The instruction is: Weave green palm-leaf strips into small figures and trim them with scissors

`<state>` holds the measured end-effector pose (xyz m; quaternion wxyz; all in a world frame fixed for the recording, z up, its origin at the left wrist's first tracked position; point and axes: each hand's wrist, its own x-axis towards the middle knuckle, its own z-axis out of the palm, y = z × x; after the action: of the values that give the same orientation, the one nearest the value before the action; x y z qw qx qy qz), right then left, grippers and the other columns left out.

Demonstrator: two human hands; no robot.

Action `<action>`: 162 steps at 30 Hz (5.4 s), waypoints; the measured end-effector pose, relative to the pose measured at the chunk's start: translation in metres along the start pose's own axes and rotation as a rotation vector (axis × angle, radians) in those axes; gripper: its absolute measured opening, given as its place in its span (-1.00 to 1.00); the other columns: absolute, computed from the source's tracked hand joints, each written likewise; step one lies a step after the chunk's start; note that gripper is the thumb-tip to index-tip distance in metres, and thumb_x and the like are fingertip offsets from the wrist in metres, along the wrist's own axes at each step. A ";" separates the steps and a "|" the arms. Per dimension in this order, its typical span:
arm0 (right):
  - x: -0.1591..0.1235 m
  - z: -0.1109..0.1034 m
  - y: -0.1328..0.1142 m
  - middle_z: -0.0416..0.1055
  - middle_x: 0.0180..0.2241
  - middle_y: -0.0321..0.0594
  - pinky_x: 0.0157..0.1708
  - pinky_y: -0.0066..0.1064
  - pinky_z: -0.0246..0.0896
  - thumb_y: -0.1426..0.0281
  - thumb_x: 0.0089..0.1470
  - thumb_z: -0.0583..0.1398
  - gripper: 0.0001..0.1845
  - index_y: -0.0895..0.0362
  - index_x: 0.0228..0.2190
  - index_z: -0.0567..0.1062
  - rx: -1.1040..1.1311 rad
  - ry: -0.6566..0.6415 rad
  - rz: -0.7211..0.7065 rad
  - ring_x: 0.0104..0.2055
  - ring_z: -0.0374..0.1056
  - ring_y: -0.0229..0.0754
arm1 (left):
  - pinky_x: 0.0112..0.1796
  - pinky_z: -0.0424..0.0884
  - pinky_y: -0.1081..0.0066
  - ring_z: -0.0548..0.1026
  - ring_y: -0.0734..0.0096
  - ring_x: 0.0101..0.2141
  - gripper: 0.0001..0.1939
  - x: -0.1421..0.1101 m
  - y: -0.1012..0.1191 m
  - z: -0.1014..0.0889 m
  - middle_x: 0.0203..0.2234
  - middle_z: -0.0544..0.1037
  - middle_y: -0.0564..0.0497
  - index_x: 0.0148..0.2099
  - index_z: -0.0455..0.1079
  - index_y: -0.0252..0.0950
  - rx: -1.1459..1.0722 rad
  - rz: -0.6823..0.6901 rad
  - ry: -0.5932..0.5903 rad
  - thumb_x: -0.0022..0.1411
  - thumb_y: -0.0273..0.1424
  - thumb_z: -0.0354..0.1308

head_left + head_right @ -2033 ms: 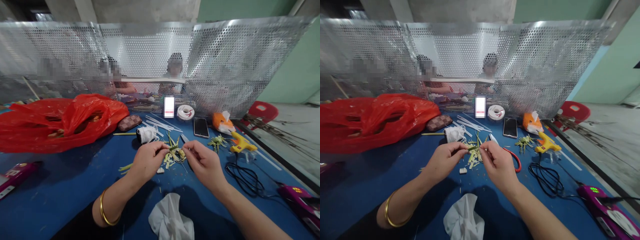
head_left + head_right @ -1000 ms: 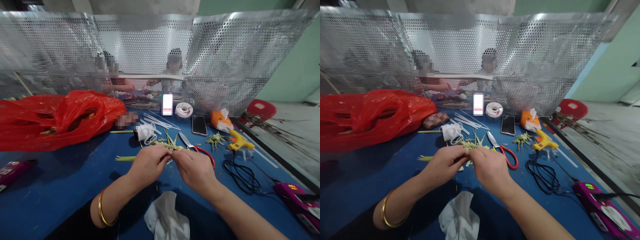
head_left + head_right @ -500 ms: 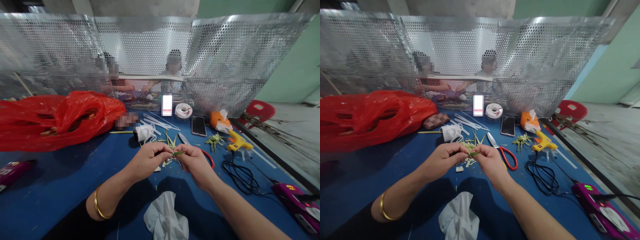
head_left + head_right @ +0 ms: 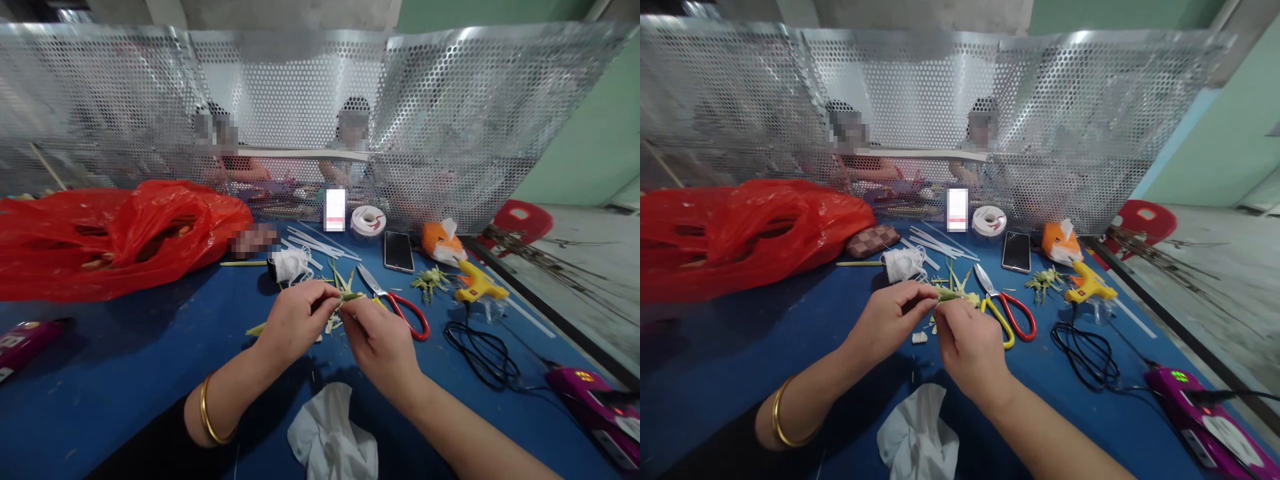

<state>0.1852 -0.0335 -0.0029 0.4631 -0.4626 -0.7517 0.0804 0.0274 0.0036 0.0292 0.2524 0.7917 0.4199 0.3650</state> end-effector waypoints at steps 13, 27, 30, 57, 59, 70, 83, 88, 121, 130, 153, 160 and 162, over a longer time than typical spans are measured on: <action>0.000 0.004 -0.001 0.38 -0.29 -0.18 -0.19 -0.29 0.28 0.47 0.24 0.07 -0.85 0.09 -0.36 0.41 0.568 0.021 0.072 -0.22 0.34 -0.17 | -0.24 0.32 0.40 0.47 0.33 -0.26 -0.77 -0.004 -0.006 -0.001 -0.29 0.52 -0.06 -0.15 0.46 -0.29 0.252 0.158 -0.115 0.35 -0.43 -0.04; -0.001 0.005 -0.003 0.34 -0.33 -0.20 -0.22 -0.29 0.25 0.53 0.23 0.07 -0.85 0.10 -0.36 0.38 0.564 0.038 -0.006 -0.26 0.30 -0.18 | -0.30 0.35 0.40 0.45 0.36 -0.32 -0.77 0.000 -0.007 -0.005 -0.36 0.48 -0.03 -0.21 0.40 -0.32 0.359 0.305 -0.116 0.38 -0.42 -0.08; -0.002 0.005 -0.004 0.34 -0.35 -0.20 -0.23 -0.30 0.26 0.59 0.19 0.07 -0.83 0.10 -0.36 0.35 0.497 0.016 -0.084 -0.26 0.30 -0.18 | -0.28 0.37 0.38 0.46 0.35 -0.31 -0.76 -0.001 -0.007 -0.002 -0.36 0.49 -0.05 -0.20 0.42 -0.33 0.358 0.314 -0.072 0.37 -0.43 -0.09; 0.019 -0.020 0.006 0.43 -0.37 -0.23 -0.28 -0.37 0.23 0.49 0.14 0.15 -0.82 0.11 -0.49 0.44 0.529 0.095 0.117 -0.28 0.35 -0.19 | -0.31 0.33 0.45 0.47 0.41 -0.33 -0.80 -0.001 -0.008 0.000 -0.36 0.52 -0.03 -0.19 0.46 -0.31 0.219 0.386 -0.173 0.34 -0.47 0.00; 0.023 -0.021 0.010 0.43 -0.40 -0.23 -0.33 -0.39 0.22 0.45 0.11 0.18 -0.81 0.12 -0.53 0.45 0.576 0.096 0.199 -0.33 0.33 -0.20 | -0.32 0.34 0.48 0.47 0.43 -0.35 -0.83 -0.001 -0.006 0.000 -0.38 0.52 -0.02 -0.21 0.46 -0.32 0.151 0.413 -0.197 0.33 -0.48 0.03; 0.010 0.004 0.017 0.30 -0.56 -0.32 -0.46 -0.42 0.12 0.41 0.12 0.12 -0.83 0.12 -0.51 0.38 0.351 -0.139 0.287 -0.48 0.22 -0.24 | -0.30 0.37 0.46 0.49 0.42 -0.35 -0.87 -0.001 -0.007 -0.003 -0.40 0.54 -0.01 -0.25 0.46 -0.31 0.178 0.307 0.147 0.30 -0.47 0.07; 0.004 0.006 0.004 0.42 -0.24 -0.16 -0.19 -0.33 0.28 0.53 0.21 0.07 -0.84 0.09 -0.38 0.38 0.503 -0.001 -0.032 -0.19 0.36 -0.18 | -0.33 0.37 0.49 0.52 0.45 -0.37 -0.80 0.000 -0.009 0.004 -0.43 0.57 0.07 -0.27 0.53 -0.24 0.122 0.128 0.051 0.21 -0.57 0.11; 0.002 0.014 0.006 0.31 -0.40 -0.26 -0.32 -0.36 0.26 0.42 0.25 0.04 -0.82 0.11 -0.40 0.36 0.675 -0.012 0.165 -0.35 0.26 -0.22 | -0.32 0.39 0.45 0.52 0.43 -0.37 -0.81 -0.001 -0.012 0.011 -0.42 0.59 0.05 -0.28 0.54 -0.24 0.122 0.124 0.072 0.20 -0.56 0.11; 0.025 -0.014 0.029 0.40 -0.39 -0.20 -0.28 -0.33 0.23 0.44 0.10 0.17 -0.80 0.10 -0.56 0.40 0.430 0.088 0.143 -0.25 0.33 -0.14 | -0.33 0.39 0.45 0.52 0.43 -0.37 -0.86 0.000 -0.007 0.004 -0.43 0.58 0.05 -0.31 0.52 -0.25 0.047 0.204 -0.203 0.19 -0.53 0.14; 0.015 0.007 0.039 0.30 -0.51 -0.31 -0.42 -0.41 0.16 0.39 0.09 0.15 -0.81 0.13 -0.55 0.39 0.425 -0.167 0.318 -0.44 0.23 -0.24 | -0.30 0.39 0.44 0.51 0.44 -0.37 -0.88 0.001 -0.008 0.003 -0.42 0.57 0.04 -0.30 0.48 -0.28 0.034 0.161 0.040 0.24 -0.49 0.11; -0.002 0.011 0.004 0.29 -0.41 -0.26 -0.31 -0.37 0.18 0.39 0.24 0.06 -0.81 0.09 -0.43 0.34 0.575 -0.089 0.170 -0.35 0.23 -0.22 | -0.38 0.34 0.48 0.47 0.41 -0.44 -0.83 0.002 -0.013 0.016 -0.49 0.57 0.00 -0.38 0.52 -0.35 -0.290 -0.211 -0.043 0.14 -0.43 0.11; -0.001 0.008 0.002 0.22 -0.43 -0.29 -0.35 -0.39 0.12 0.46 0.25 0.01 -0.81 0.09 -0.44 0.27 0.449 -0.098 0.017 -0.38 0.15 -0.24 | -0.38 0.35 0.47 0.47 0.40 -0.45 -0.85 0.002 -0.012 0.019 -0.48 0.58 0.00 -0.40 0.52 -0.33 -0.307 -0.255 0.007 0.10 -0.45 0.12; 0.000 0.010 0.004 0.23 -0.43 -0.29 -0.35 -0.40 0.13 0.46 0.25 0.02 -0.81 0.09 -0.43 0.28 0.442 -0.108 0.014 -0.39 0.16 -0.24 | -0.37 0.35 0.47 0.47 0.40 -0.44 -0.86 0.002 -0.012 0.019 -0.48 0.58 0.00 -0.41 0.52 -0.34 -0.301 -0.277 0.026 0.08 -0.45 0.13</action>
<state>0.1803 -0.0286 -0.0107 0.5119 -0.3503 -0.7361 0.2710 0.0377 0.0101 0.0096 0.4103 0.6749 0.4688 0.3955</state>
